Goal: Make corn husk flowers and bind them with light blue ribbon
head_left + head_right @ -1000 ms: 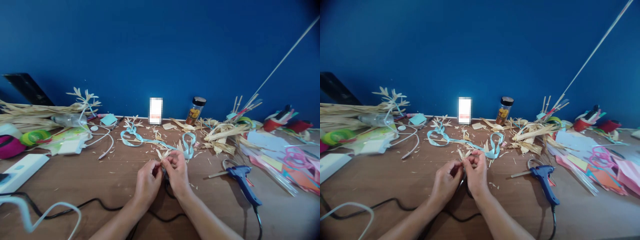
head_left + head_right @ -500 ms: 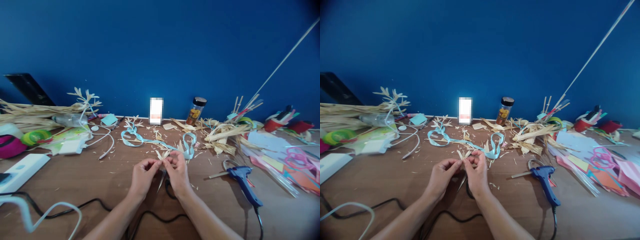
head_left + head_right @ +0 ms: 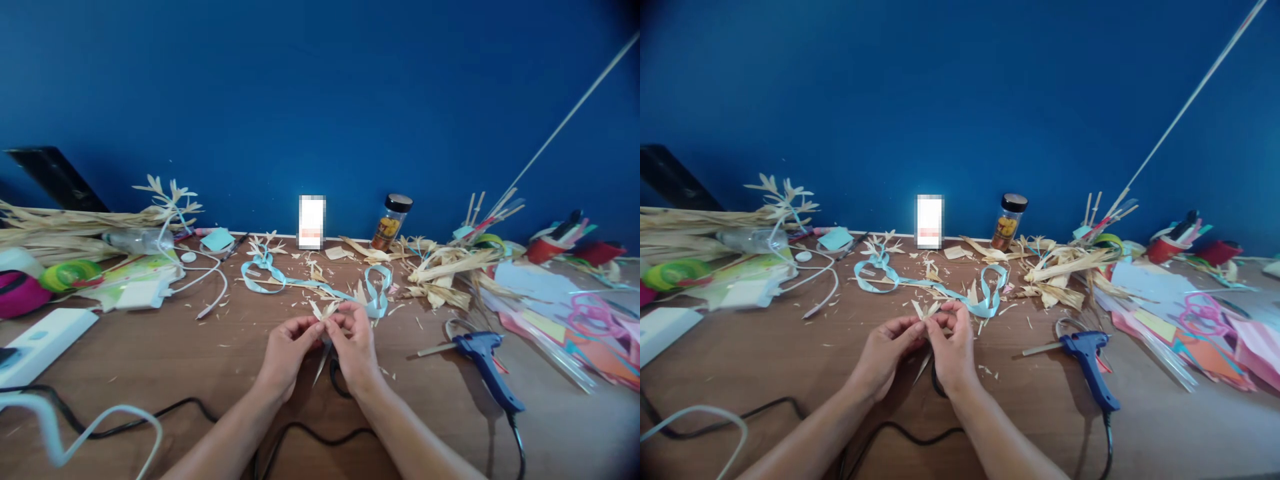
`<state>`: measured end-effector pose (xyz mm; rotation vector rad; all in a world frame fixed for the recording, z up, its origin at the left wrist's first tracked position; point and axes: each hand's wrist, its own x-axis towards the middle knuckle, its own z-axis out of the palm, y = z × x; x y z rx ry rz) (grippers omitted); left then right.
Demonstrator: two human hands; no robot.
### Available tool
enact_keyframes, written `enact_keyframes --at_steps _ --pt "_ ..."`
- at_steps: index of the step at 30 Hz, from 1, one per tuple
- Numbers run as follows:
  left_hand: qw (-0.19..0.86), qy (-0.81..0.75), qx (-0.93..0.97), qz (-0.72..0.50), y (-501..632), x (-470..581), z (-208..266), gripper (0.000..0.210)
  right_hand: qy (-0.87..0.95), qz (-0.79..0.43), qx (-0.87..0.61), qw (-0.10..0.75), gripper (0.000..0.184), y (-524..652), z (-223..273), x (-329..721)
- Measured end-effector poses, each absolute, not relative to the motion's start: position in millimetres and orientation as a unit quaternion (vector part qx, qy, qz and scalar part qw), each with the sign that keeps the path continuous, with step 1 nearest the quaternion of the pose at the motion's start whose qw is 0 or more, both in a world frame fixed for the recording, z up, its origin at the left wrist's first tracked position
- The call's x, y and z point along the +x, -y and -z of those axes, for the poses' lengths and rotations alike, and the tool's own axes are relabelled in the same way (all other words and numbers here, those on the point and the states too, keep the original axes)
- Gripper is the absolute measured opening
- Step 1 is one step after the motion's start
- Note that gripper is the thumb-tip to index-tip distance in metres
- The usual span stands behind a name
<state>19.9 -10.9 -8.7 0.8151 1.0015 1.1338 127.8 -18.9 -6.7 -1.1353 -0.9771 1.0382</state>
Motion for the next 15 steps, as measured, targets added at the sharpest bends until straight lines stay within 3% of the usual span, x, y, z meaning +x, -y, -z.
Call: enact_keyframes --at_steps 15 --pt "0.640 -0.447 0.352 -0.517 10.7 19.2 8.0 0.025 0.413 -0.462 -0.475 0.625 0.027 18.6 4.4 126.8"
